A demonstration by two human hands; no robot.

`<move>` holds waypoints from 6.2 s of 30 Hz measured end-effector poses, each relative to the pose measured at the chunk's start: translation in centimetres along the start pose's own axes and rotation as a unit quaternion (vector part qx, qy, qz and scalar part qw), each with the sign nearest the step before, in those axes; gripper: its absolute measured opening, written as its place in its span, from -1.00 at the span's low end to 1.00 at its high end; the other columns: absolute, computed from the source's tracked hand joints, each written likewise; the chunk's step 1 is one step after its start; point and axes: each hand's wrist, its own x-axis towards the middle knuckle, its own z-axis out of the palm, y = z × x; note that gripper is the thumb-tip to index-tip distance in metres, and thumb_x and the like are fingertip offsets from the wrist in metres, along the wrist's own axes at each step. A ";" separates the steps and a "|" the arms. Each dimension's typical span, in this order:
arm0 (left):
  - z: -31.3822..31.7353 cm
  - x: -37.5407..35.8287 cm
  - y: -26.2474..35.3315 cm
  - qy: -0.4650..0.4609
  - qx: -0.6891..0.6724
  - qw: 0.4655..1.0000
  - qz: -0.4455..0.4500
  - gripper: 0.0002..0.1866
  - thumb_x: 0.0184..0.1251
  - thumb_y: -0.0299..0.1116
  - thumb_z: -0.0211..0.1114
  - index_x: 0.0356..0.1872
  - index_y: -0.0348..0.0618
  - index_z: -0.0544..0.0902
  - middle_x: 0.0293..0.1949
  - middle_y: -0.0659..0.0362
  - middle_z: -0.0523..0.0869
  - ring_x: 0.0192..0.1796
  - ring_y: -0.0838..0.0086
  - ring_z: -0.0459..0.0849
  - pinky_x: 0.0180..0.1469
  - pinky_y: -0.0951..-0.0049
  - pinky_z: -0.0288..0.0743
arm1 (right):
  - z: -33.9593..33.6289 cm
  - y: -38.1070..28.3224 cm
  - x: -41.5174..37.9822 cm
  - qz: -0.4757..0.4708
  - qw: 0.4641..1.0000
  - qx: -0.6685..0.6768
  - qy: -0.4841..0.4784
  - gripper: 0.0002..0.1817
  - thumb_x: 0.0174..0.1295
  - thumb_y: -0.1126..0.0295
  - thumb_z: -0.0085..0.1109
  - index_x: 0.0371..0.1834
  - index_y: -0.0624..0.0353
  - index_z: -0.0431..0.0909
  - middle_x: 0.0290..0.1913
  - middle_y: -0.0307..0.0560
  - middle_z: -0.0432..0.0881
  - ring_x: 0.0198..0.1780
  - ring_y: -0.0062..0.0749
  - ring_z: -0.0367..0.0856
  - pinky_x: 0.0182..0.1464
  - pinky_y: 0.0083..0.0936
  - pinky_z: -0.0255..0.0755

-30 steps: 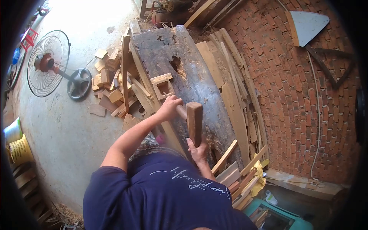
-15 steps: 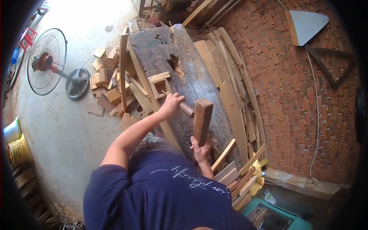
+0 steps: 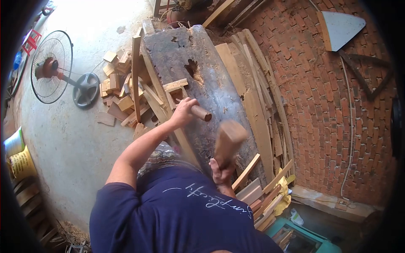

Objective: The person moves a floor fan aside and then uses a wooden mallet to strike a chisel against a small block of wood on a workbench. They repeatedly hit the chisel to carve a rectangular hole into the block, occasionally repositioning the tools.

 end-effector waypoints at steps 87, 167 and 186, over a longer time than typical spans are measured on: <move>2.4 0.1 -1.3 -0.051 0.020 0.995 0.089 -0.56 -0.08 -0.61 0.32 -0.07 -0.05 0.57 -0.14 0.04 0.53 0.04 0.05 0.47 0.12 0.16 0.30 | -0.8 2.3 2.8 0.016 0.999 -0.028 0.014 -0.54 0.18 0.19 0.43 -0.06 0.30 0.48 -0.33 -0.08 0.66 -0.35 -0.39 0.66 -0.21 -0.40 0.54; -5.2 2.9 -1.8 0.178 -0.232 0.941 -0.171 -0.61 0.18 -0.31 0.51 -0.01 -0.18 0.63 -0.17 0.24 0.71 -0.11 0.58 0.67 0.01 0.45 0.57 | 3.6 -12.2 20.2 0.043 0.941 -0.076 -0.328 -0.29 0.23 0.03 0.40 0.30 0.22 0.34 -0.35 -0.15 0.63 -0.54 -0.63 0.58 -0.59 -0.64 0.51; -7.8 5.7 -1.9 -0.091 -0.107 0.975 -0.171 -0.53 0.16 -0.39 0.44 0.13 -0.14 0.58 -0.09 0.20 0.70 -0.03 0.50 0.63 0.05 0.42 0.55 | 1.7 -17.2 19.9 -0.172 0.951 0.028 -0.255 -0.48 0.28 0.15 0.38 0.18 0.12 0.37 -0.29 -0.17 0.67 -0.35 -0.60 0.64 -0.37 -0.59 0.55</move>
